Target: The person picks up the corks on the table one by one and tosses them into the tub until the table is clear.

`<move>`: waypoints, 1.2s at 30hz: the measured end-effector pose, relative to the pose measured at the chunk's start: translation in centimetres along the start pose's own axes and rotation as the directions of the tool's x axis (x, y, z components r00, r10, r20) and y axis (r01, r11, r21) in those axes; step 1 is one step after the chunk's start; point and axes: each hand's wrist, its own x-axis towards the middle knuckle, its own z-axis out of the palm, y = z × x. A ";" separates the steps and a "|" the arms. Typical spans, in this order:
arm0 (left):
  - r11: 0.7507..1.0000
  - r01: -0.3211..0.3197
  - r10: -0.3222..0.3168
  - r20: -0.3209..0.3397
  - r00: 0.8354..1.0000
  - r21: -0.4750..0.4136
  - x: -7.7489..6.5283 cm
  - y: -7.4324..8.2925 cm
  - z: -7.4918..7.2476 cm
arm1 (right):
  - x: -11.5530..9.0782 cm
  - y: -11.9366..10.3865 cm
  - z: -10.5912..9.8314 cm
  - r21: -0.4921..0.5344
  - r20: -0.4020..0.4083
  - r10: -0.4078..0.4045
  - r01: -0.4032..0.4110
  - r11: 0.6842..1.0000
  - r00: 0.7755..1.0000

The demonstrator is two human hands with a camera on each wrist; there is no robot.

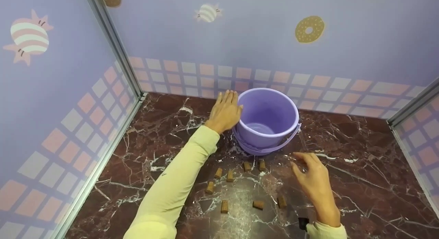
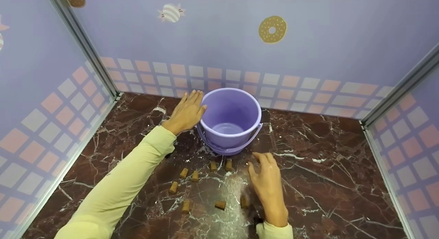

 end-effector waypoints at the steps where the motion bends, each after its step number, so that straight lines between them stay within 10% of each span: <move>1: 1.000 0.003 -0.003 0.004 1.000 -0.001 0.0 0.0 0.0 | -0.1 0.0 0.0 -0.004 0.000 0.004 -0.004 1.000 1.000; 36: 1.000 0.019 -0.018 0.021 1.000 -0.013 0.1 0.0 0.0 | -3.9 0.6 0.4 -0.022 0.124 0.146 -0.145 0.989 0.981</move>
